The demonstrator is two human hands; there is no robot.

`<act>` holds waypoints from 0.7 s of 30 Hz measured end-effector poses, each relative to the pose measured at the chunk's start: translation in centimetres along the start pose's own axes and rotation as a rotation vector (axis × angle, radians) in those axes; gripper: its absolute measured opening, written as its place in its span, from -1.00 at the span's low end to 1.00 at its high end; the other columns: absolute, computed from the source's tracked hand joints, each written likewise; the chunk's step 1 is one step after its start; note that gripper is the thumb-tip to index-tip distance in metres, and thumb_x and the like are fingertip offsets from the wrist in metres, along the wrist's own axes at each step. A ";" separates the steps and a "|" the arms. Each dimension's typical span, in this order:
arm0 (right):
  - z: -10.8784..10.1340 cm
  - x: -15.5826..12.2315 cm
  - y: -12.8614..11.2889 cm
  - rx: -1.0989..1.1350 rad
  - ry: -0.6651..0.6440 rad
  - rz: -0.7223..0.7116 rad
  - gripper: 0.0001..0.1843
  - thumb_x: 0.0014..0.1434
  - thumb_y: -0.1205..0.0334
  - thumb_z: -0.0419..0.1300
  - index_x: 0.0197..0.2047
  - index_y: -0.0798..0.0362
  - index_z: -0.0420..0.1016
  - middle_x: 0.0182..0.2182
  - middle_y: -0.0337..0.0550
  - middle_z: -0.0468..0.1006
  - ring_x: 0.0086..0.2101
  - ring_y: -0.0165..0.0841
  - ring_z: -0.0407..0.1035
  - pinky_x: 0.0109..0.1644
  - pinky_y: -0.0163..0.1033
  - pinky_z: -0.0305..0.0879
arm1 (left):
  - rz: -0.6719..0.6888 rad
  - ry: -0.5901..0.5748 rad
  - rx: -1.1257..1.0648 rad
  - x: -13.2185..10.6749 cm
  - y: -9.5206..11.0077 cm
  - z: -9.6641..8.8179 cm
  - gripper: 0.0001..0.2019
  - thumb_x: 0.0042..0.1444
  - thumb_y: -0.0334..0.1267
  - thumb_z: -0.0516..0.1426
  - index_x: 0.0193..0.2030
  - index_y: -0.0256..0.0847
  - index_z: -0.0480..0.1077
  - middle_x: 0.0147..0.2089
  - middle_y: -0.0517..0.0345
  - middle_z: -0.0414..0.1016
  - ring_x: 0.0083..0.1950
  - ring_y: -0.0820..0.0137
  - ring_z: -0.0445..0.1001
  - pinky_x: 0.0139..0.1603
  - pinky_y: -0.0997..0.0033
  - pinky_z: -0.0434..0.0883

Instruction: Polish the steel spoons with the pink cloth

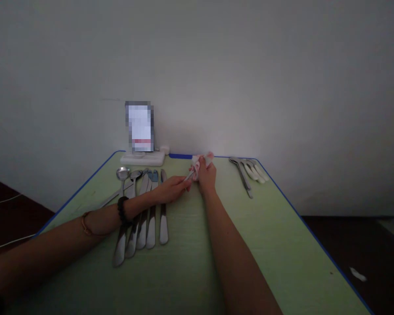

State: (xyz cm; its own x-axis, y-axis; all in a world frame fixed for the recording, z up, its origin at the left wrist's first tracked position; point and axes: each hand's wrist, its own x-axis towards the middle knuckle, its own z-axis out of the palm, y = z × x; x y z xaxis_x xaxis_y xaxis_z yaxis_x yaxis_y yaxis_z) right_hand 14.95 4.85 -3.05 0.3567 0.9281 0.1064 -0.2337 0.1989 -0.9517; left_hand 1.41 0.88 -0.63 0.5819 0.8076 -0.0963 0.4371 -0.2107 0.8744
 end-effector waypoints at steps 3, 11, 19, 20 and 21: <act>-0.1 0.1 0.1 -0.110 0.032 -0.028 -0.65 0.05 -0.07 0.12 -0.38 0.07 0.46 -0.63 -0.21 0.48 -0.59 -0.38 0.40 -0.55 -0.33 0.27 | 0.000 0.007 0.026 0.0 -0.2 0.2 -0.63 0.17 0.06 -0.14 -0.43 -0.20 0.17 -0.72 0.39 0.10 -0.73 0.55 0.09 -0.68 0.56 0.05; -0.4 0.7 -0.2 0.113 -0.169 0.118 -0.69 -0.03 -0.01 0.20 -0.34 0.07 0.43 -0.55 -0.24 0.52 -0.56 -0.40 0.41 -0.47 -0.29 0.33 | 0.077 -0.024 0.147 -0.1 -0.2 0.1 -0.65 0.21 0.01 -0.15 -0.44 -0.19 0.13 -0.75 0.37 0.19 -0.68 0.51 0.20 -0.59 0.57 0.17; -0.8 0.3 -1.2 0.265 -0.265 0.242 -0.81 -0.13 0.30 0.19 -0.34 0.07 0.43 -0.51 -0.27 0.54 -0.47 -0.38 0.45 -0.43 -0.30 0.35 | 0.028 -0.027 0.116 -0.2 0.2 0.1 -0.63 0.24 0.00 -0.19 -0.38 -0.22 0.20 -0.76 0.38 0.17 -0.70 0.51 0.18 -0.61 0.57 0.15; -0.8 0.4 -1.3 0.268 -0.276 0.253 -0.82 -0.14 0.33 0.17 -0.35 0.08 0.43 -0.50 -0.26 0.54 -0.46 -0.38 0.44 -0.43 -0.30 0.34 | 0.022 -0.029 0.121 -0.2 0.2 0.1 -0.63 0.23 -0.01 -0.19 -0.38 -0.22 0.21 -0.76 0.38 0.17 -0.70 0.51 0.18 -0.61 0.57 0.15; -0.8 0.4 -1.3 0.274 -0.291 0.260 -0.82 -0.15 0.34 0.14 -0.37 0.08 0.43 -0.49 -0.26 0.54 -0.46 -0.38 0.44 -0.43 -0.30 0.34 | 0.021 -0.028 0.128 -0.2 0.2 0.1 -0.64 0.23 -0.01 -0.18 -0.38 -0.22 0.21 -0.76 0.38 0.17 -0.70 0.51 0.18 -0.61 0.57 0.15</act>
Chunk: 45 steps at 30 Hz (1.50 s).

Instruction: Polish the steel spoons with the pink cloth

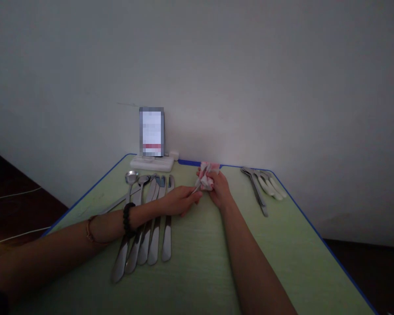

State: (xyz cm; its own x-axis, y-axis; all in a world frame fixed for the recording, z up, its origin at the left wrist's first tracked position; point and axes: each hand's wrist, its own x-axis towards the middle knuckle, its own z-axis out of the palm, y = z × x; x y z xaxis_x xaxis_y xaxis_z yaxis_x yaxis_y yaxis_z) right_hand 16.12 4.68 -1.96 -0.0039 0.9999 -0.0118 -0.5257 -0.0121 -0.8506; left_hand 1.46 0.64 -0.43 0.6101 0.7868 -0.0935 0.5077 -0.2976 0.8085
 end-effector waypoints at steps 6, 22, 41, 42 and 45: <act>0.3 0.0 -0.2 0.066 -0.042 -0.015 -0.88 -0.06 0.19 0.12 -0.43 0.04 0.40 -0.66 -0.35 0.38 -0.57 -0.42 0.29 -0.45 -0.31 0.26 | 0.036 0.015 -0.017 0.1 -0.2 0.0 -0.67 0.24 -0.06 -0.17 -0.33 -0.23 0.23 -0.75 0.38 0.18 -0.69 0.50 0.20 -0.60 0.57 0.17; 0.6 -0.2 -0.5 0.122 0.028 -0.045 -0.81 -0.20 0.33 0.20 -0.40 0.03 0.35 -0.59 -0.44 0.35 -0.56 -0.53 0.22 -0.49 -0.41 0.15 | 0.057 0.020 -0.035 0.2 -0.3 0.0 -0.68 0.23 -0.08 -0.14 -0.29 -0.24 0.28 -0.73 0.37 0.19 -0.66 0.49 0.22 -0.55 0.55 0.19; 0.1 -0.4 -1.3 0.442 0.037 0.109 -0.86 -0.07 0.34 0.06 -0.41 0.08 0.42 -0.56 -0.30 0.52 -0.59 -0.44 0.31 -0.51 -0.36 0.24 | -0.013 0.111 -0.248 0.6 -0.2 0.2 -0.62 0.18 0.01 -0.16 -0.30 -0.25 0.27 -0.76 0.40 0.13 -0.75 0.54 0.06 -0.71 0.59 0.07; 0.0 -0.4 -1.4 0.474 0.041 0.074 -0.85 -0.04 0.30 0.06 -0.39 0.08 0.43 -0.53 -0.29 0.54 -0.56 -0.44 0.34 -0.47 -0.35 0.27 | -0.007 0.114 -0.241 0.6 -0.2 0.2 -0.62 0.18 0.01 -0.16 -0.31 -0.25 0.27 -0.76 0.40 0.13 -0.74 0.55 0.06 -0.70 0.59 0.07; -0.8 -0.4 -1.9 0.556 0.076 -0.015 -0.76 0.03 0.16 0.03 -0.33 0.09 0.44 -0.45 -0.24 0.57 -0.43 -0.40 0.41 -0.32 -0.30 0.35 | 0.007 0.120 -0.205 0.7 -0.2 0.2 -0.62 0.19 -0.01 -0.16 -0.32 -0.25 0.29 -0.76 0.40 0.13 -0.73 0.55 0.07 -0.67 0.60 0.08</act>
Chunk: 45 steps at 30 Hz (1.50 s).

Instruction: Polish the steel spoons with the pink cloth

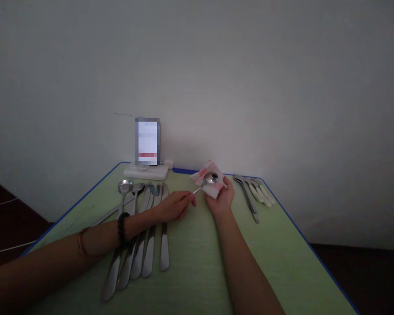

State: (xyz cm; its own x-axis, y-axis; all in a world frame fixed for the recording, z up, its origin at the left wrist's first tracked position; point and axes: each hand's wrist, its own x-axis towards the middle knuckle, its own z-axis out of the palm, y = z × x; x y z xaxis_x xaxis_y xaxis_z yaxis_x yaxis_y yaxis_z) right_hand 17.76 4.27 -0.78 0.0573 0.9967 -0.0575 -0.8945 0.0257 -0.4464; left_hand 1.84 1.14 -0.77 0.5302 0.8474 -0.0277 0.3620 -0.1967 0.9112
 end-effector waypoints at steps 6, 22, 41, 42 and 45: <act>0.0 -0.3 -0.1 -0.042 -0.025 0.019 -0.69 0.05 0.06 0.04 -0.31 0.11 0.44 -0.41 -0.18 0.59 -0.40 -0.36 0.43 -0.27 -0.26 0.37 | 0.030 0.060 0.013 0.1 -0.1 -0.1 -0.61 0.16 0.01 -0.13 -0.34 -0.26 0.30 -0.69 0.39 0.08 -0.67 0.55 0.08 -0.64 0.58 0.06; -0.2 0.3 -0.3 -0.044 -0.005 -0.052 -0.67 -0.07 0.33 -0.04 -0.24 0.09 0.43 -0.44 -0.21 0.56 -0.42 -0.37 0.40 -0.21 -0.22 0.36 | 0.038 0.021 0.101 -0.1 0.2 -0.2 -0.60 0.19 -0.06 -0.15 -0.30 -0.30 0.37 -0.70 0.37 0.07 -0.66 0.53 0.07 -0.61 0.57 0.08; -1.2 1.0 1.1 -0.282 0.099 -0.057 -0.80 -0.28 0.52 0.08 -0.52 0.09 0.39 -0.64 -0.42 0.44 -0.58 -0.50 0.28 -0.48 -0.41 0.28 | 0.003 0.019 0.081 0.0 0.1 0.0 -0.62 0.17 -0.03 -0.12 -0.21 -0.30 0.34 -0.67 0.37 0.11 -0.65 0.53 0.10 -0.62 0.57 0.07; -1.3 1.2 1.2 -0.274 0.143 -0.071 -0.80 -0.28 0.53 0.07 -0.53 0.09 0.38 -0.66 -0.42 0.43 -0.59 -0.51 0.28 -0.50 -0.42 0.27 | 0.002 0.025 0.072 0.0 0.0 0.0 -0.63 0.17 -0.04 -0.11 -0.17 -0.30 0.32 -0.65 0.37 0.13 -0.64 0.53 0.11 -0.62 0.57 0.07; -1.4 1.4 1.2 -0.218 0.210 -0.125 -0.81 -0.25 0.54 0.10 -0.52 0.09 0.38 -0.66 -0.41 0.45 -0.59 -0.51 0.29 -0.52 -0.42 0.28 | 0.061 0.041 0.052 -0.1 0.0 0.0 -0.66 0.17 -0.10 -0.08 -0.02 -0.28 0.21 -0.60 0.39 0.15 -0.60 0.53 0.12 -0.59 0.58 0.08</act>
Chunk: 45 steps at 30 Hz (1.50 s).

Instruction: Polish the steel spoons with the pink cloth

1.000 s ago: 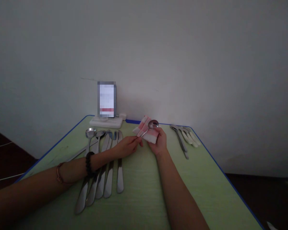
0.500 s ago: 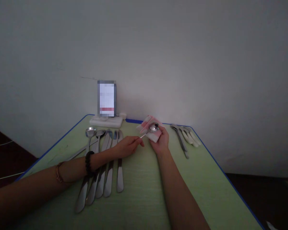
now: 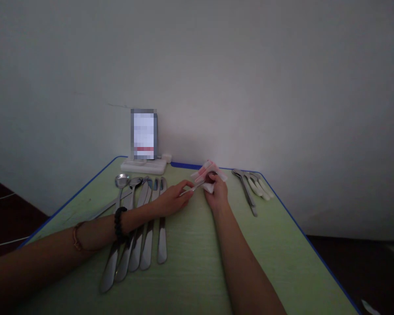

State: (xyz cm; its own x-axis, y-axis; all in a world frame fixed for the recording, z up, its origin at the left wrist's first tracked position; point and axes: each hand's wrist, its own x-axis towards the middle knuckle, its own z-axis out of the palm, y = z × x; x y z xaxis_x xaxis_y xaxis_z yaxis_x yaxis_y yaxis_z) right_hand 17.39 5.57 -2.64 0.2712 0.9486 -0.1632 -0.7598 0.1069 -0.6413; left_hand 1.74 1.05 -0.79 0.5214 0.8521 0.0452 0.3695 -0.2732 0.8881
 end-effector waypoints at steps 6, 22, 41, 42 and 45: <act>0.3 0.0 -0.1 0.032 0.045 0.007 -0.83 -0.17 0.54 0.12 -0.49 0.08 0.38 -0.63 -0.40 0.48 -0.58 -0.51 0.34 -0.49 -0.43 0.33 | 0.090 0.001 0.097 -0.3 0.3 -0.2 -0.73 0.19 -0.19 -0.08 -0.04 -0.24 0.24 -0.56 0.37 0.12 -0.55 0.52 0.09 -0.53 0.56 0.09; 0.7 -1.6 -1.4 0.152 -0.293 0.148 -0.71 0.06 0.09 0.01 -0.31 0.10 0.42 -0.45 -0.18 0.55 -0.41 -0.36 0.41 -0.36 -0.28 0.36 | 0.055 -0.011 -0.146 0.0 -0.2 0.0 -0.68 0.21 -0.11 -0.12 -0.08 -0.27 0.26 -0.61 0.40 0.00 -0.60 0.55 0.02 -0.59 0.59 0.05; 1.0 -1.7 -1.1 0.042 -0.311 0.219 -0.84 -0.06 0.37 0.04 -0.36 0.12 0.39 -0.51 -0.21 0.53 -0.51 -0.41 0.37 -0.45 -0.35 0.32 | 0.116 0.073 0.170 -0.2 -0.2 -0.1 -0.67 0.23 -0.23 -0.16 -0.03 -0.27 0.32 -0.64 0.37 0.02 -0.60 0.50 0.08 -0.53 0.54 0.07; 1.1 -1.8 -1.1 0.040 -0.318 0.232 -0.83 -0.05 0.36 0.04 -0.36 0.12 0.39 -0.50 -0.19 0.53 -0.50 -0.40 0.38 -0.44 -0.34 0.33 | 0.121 0.073 0.143 -0.1 -0.2 -0.1 -0.66 0.23 -0.22 -0.16 -0.03 -0.27 0.33 -0.63 0.36 0.03 -0.59 0.50 0.09 -0.53 0.54 0.08; 1.2 -2.0 -1.2 0.089 -0.321 0.237 -0.78 0.02 0.22 0.03 -0.31 0.13 0.41 -0.45 -0.17 0.55 -0.46 -0.38 0.39 -0.42 -0.31 0.34 | 0.111 0.044 0.025 -0.1 -0.1 -0.1 -0.65 0.21 -0.21 -0.14 -0.03 -0.29 0.34 -0.61 0.34 0.07 -0.57 0.51 0.11 -0.54 0.56 0.11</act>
State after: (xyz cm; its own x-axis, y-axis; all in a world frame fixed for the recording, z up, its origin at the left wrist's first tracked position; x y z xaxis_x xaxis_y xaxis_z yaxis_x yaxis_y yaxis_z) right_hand 17.10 3.86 -0.65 -0.1049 0.9934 -0.0471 -0.8313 -0.1136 -0.5442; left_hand 1.57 1.03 -0.89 0.5261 0.8346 0.1631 0.3307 -0.3775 0.8650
